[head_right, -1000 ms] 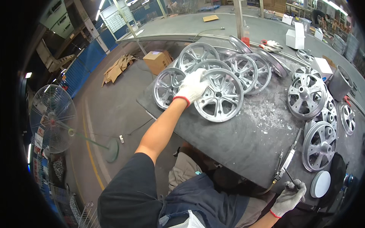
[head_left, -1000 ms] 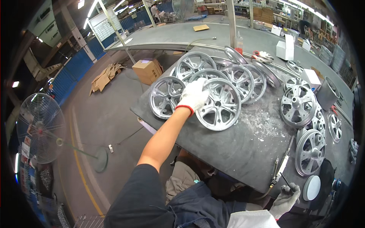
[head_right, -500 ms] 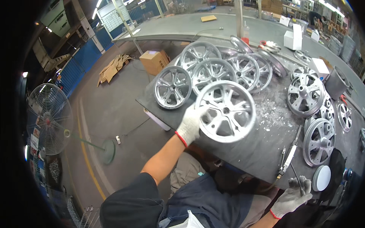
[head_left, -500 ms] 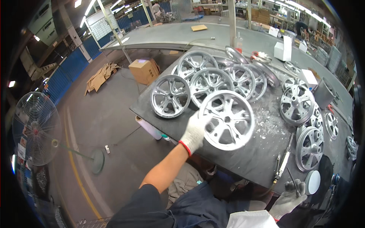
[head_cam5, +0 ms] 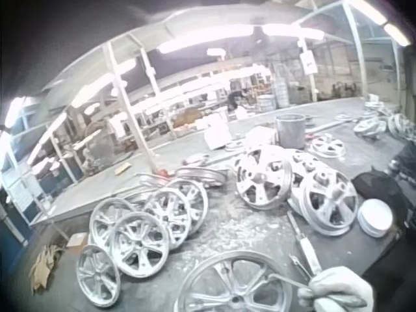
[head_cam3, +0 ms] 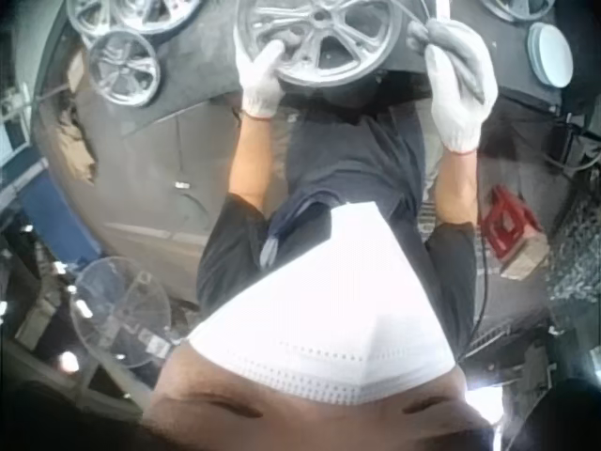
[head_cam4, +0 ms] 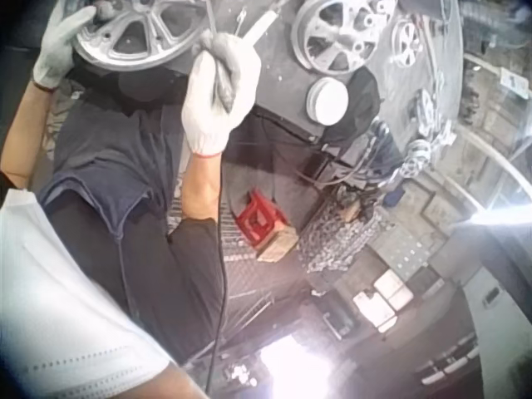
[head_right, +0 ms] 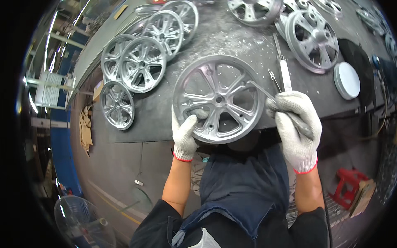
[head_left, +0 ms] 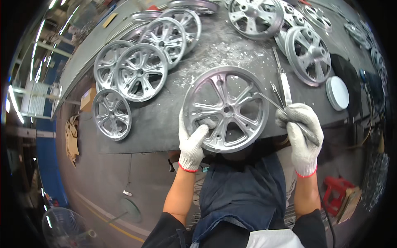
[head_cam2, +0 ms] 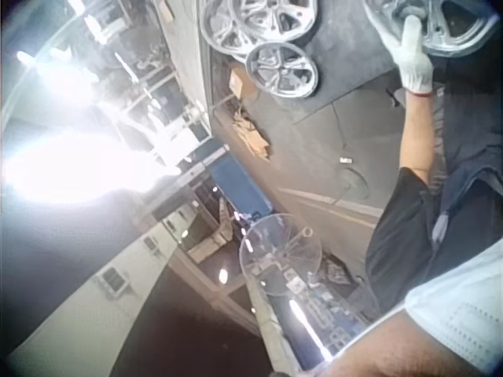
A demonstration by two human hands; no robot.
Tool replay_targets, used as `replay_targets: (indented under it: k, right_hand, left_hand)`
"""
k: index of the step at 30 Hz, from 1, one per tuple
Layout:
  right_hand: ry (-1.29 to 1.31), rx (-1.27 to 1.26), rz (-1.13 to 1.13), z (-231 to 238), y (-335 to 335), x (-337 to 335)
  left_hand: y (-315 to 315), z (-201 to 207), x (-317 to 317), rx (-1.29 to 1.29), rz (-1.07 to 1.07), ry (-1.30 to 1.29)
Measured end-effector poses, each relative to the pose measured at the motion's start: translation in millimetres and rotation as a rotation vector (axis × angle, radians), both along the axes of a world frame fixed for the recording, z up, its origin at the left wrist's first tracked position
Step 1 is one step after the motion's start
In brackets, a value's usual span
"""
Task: The recorder uses a handheld scraping tool to remove burrs and smooth the edges of aluminum alloy wheels.
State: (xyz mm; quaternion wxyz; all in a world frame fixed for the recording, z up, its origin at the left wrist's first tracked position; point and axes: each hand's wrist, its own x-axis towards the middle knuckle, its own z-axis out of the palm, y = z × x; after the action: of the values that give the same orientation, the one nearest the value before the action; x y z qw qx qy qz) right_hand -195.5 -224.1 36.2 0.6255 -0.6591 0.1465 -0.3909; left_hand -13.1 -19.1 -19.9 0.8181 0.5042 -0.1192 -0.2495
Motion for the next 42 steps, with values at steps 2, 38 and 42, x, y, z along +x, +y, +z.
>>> replay_targets:
  k: [2,38,42]
  right_hand:
    - [0.057,-0.076,-0.011,-4,-5,-5]
    - [0.228,-0.134,0.110,10,-14,23]
    - [0.245,-0.252,0.084,4,-11,23]
  left_hand:
    - [-5,0,-4,0.051,0.092,-0.069]
    - [-4,-12,-13,0.120,0.168,-0.204]
    - [-2,-14,-10,0.117,0.139,-0.174]
